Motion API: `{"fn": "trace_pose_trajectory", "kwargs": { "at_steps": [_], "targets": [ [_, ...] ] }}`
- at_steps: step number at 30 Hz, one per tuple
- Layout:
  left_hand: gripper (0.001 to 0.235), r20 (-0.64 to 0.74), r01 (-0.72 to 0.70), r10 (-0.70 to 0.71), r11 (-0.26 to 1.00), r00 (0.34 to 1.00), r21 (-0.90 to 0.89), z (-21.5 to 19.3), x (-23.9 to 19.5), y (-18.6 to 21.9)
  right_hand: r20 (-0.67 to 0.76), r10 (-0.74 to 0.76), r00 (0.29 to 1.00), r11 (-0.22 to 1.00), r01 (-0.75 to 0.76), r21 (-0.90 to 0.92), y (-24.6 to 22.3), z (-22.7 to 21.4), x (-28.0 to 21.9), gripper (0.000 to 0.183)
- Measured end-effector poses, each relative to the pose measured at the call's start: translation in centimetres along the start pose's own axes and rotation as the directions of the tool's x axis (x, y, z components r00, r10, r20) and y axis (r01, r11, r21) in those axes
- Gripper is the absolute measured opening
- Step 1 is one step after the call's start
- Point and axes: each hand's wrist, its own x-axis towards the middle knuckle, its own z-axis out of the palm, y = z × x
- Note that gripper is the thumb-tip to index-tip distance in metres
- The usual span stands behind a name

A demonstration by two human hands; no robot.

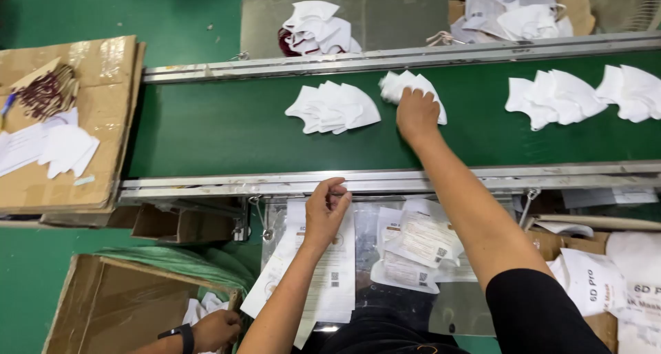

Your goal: Packing individual face masks into plastic pouches at a factory conveyor belt.

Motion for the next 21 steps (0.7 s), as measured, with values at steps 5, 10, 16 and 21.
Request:
{"fn": "trace_pose_trajectory", "kwargs": {
  "at_steps": [5, 10, 16, 21],
  "targets": [
    [0.032, -0.134, 0.035, -0.043, 0.997, 0.990, -0.064, -2.8, 2.7, -2.4, -0.161, -0.042, 0.986, 0.949, 0.090, 0.303, -10.3, 3.9, 3.1, 0.065],
    [0.035, -0.216, 0.096, -0.141, 0.974, 0.966, -0.205, -7.7, 6.0, -4.7, -0.700, -0.215, 0.681, 0.973, 0.087, -0.215, -15.5, 6.9, 2.3, 0.104],
    [0.059, 0.031, 0.514, -0.633, 0.598, 0.774, -0.615, -10.6, 11.3, 0.4, 0.051, -0.321, 0.946, 0.886, 0.281, 0.369, -14.6, 3.3, -1.7, 0.034],
    [0.044, 0.143, 0.647, -0.631, 0.734, 0.762, -0.209, -7.0, 14.3, -3.7, -0.263, -0.621, 0.739, 0.427, 0.600, 0.677, -9.2, -0.8, -9.4, 0.072]
  ]
}}
